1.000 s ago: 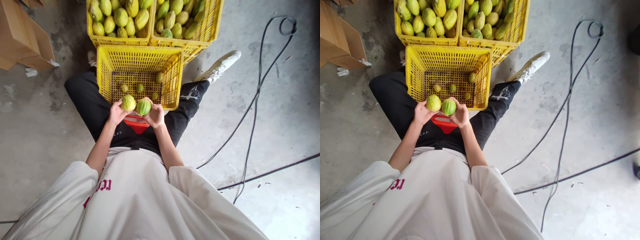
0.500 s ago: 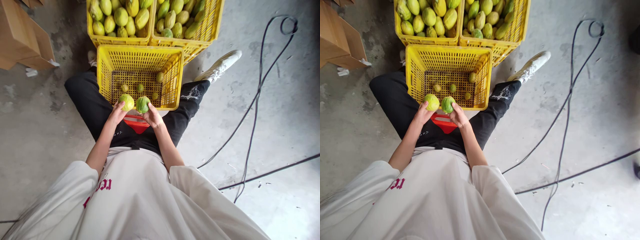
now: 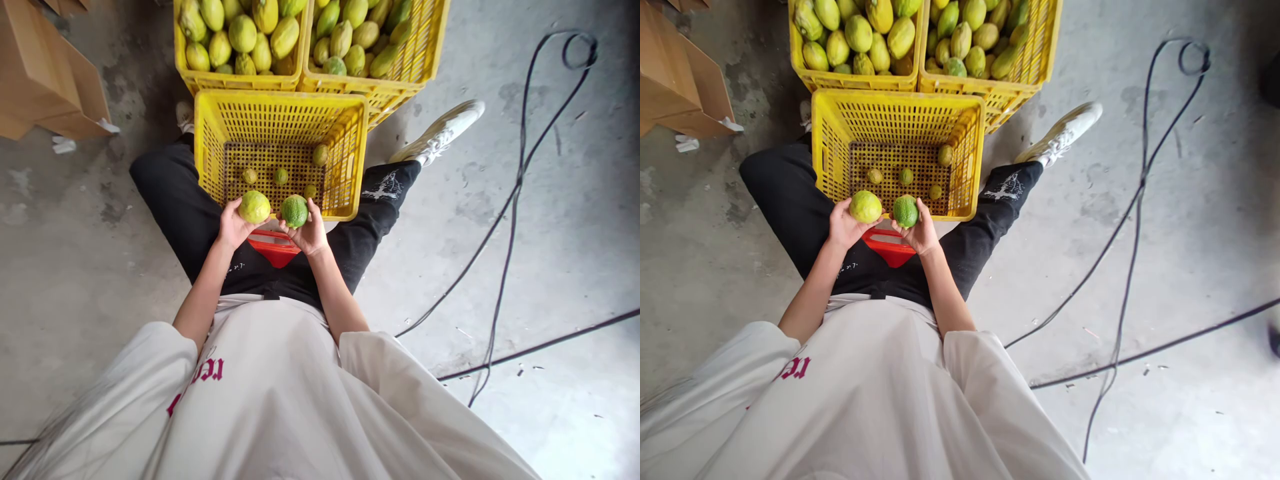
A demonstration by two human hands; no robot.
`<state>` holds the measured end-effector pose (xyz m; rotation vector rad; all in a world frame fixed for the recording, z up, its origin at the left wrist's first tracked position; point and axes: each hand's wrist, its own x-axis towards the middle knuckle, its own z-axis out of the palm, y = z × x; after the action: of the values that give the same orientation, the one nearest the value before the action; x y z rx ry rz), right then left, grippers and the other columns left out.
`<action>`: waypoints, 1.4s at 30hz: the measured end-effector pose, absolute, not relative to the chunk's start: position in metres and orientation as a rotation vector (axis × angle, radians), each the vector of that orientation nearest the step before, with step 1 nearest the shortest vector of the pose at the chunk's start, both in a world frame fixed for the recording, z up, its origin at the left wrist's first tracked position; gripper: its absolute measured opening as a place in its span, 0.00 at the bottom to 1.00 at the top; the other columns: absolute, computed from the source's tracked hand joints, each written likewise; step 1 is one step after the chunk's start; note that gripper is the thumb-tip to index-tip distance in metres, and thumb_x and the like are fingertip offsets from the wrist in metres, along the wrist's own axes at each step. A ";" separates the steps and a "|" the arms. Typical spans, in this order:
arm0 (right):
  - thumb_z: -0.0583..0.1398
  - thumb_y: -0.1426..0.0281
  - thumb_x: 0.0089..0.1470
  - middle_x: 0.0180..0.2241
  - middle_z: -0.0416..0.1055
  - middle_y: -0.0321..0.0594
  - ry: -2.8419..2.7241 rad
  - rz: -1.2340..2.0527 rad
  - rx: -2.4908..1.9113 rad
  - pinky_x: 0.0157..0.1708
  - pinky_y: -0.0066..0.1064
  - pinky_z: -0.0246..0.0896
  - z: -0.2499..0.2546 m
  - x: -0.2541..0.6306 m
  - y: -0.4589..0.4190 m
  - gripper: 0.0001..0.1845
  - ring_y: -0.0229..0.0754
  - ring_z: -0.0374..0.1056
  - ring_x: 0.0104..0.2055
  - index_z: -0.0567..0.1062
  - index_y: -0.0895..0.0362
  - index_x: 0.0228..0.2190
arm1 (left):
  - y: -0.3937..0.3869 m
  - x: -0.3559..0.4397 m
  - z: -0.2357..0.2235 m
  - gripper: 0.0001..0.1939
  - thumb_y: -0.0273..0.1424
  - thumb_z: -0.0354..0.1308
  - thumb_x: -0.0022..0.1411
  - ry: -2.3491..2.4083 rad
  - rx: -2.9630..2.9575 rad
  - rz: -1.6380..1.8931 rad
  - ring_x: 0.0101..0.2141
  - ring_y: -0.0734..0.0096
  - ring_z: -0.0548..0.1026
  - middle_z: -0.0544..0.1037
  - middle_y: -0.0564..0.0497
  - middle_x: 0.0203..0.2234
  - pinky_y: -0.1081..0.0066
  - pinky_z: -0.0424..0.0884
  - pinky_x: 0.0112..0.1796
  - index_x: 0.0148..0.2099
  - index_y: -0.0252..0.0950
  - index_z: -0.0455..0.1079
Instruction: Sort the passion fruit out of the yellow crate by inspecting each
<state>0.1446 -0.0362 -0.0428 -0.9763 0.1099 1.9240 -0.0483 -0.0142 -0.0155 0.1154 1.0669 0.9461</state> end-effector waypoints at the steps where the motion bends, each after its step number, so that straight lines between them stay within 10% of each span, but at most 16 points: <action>1: 0.63 0.51 0.61 0.40 0.84 0.41 0.096 1.922 -0.967 0.47 0.48 0.84 -0.040 0.145 -0.036 0.17 0.54 0.80 0.53 0.76 0.50 0.41 | -0.014 -0.049 -0.017 0.16 0.45 0.60 0.68 1.079 0.120 0.938 0.57 0.47 0.83 0.86 0.44 0.45 0.50 0.82 0.56 0.47 0.38 0.74; 10: 0.66 0.54 0.55 0.45 0.84 0.43 0.034 1.971 -0.866 0.54 0.58 0.81 -0.032 0.143 -0.036 0.18 0.59 0.78 0.61 0.75 0.49 0.43 | -0.017 -0.049 -0.024 0.15 0.42 0.69 0.63 1.127 0.206 0.970 0.57 0.55 0.82 0.84 0.48 0.45 0.57 0.81 0.57 0.48 0.42 0.75; 19: 0.69 0.61 0.58 0.42 0.84 0.36 0.091 1.938 -0.930 0.31 0.24 0.79 -0.046 0.147 -0.036 0.16 0.48 0.82 0.52 0.75 0.48 0.46 | -0.019 -0.048 -0.012 0.20 0.33 0.73 0.56 1.075 0.315 0.948 0.56 0.56 0.81 0.83 0.50 0.50 0.59 0.82 0.52 0.51 0.44 0.76; 32: 0.61 0.63 0.57 0.42 0.84 0.36 0.138 1.868 -0.824 0.51 0.53 0.82 -0.045 0.148 -0.035 0.13 0.52 0.81 0.53 0.73 0.48 0.45 | -0.017 -0.050 -0.023 0.11 0.38 0.66 0.63 1.114 0.185 0.995 0.55 0.55 0.82 0.84 0.48 0.45 0.58 0.83 0.52 0.45 0.40 0.73; 42: 0.66 0.56 0.64 0.42 0.85 0.40 0.080 1.948 -0.948 0.42 0.33 0.84 -0.050 0.144 -0.036 0.16 0.46 0.84 0.45 0.76 0.52 0.46 | -0.014 -0.045 -0.021 0.06 0.29 0.66 0.63 1.165 0.272 1.008 0.61 0.52 0.79 0.83 0.47 0.44 0.54 0.79 0.60 0.44 0.41 0.75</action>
<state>0.1437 -0.0358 -0.0499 -0.9475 0.0802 1.9476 -0.0454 -0.0143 -0.0209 0.2724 1.1649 1.0083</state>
